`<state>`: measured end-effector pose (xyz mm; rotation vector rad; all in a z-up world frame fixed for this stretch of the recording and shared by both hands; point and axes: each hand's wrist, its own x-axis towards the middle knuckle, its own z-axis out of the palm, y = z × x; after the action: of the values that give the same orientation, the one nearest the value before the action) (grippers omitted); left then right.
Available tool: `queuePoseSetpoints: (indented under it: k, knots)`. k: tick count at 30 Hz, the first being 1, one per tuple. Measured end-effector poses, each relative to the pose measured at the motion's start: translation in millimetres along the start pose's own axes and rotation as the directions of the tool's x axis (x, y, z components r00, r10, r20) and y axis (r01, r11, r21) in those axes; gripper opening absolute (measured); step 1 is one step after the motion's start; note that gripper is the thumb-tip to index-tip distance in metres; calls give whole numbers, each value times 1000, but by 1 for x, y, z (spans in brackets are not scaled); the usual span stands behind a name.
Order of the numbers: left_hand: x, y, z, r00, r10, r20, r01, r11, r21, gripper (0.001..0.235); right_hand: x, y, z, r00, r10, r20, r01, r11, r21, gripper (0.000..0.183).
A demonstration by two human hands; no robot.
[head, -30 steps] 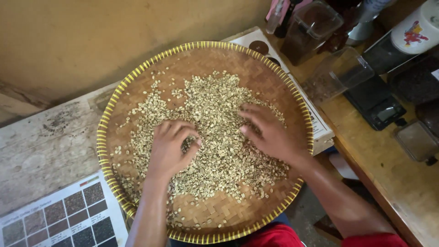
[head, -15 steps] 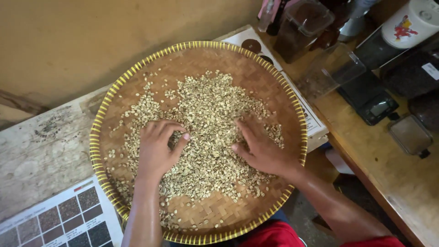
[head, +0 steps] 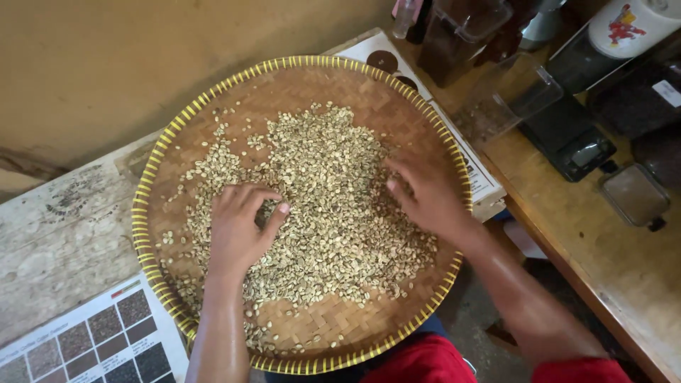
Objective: The person sorts green coffee beans in a large woven basket by hand, picking out unwanted items and discarding them. The hands continuously sift through the beans, occasionally pausing to remove specific pieces.
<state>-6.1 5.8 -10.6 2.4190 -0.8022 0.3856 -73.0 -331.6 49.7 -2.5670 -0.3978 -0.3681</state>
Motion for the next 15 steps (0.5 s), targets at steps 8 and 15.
queuePoseSetpoints:
  k: [8, 15]
  knots:
    - [-2, -6, 4, 1000, 7, 0, -7, 1000, 11, 18, 24, -34, 1, 915, 170, 365, -115, 979, -167, 62]
    - [0, 0, 2, 1000, 3, 30, -4, 999, 44, 19, 20, -56, 12, 820, 49, 570, -197, 960, 201, 63]
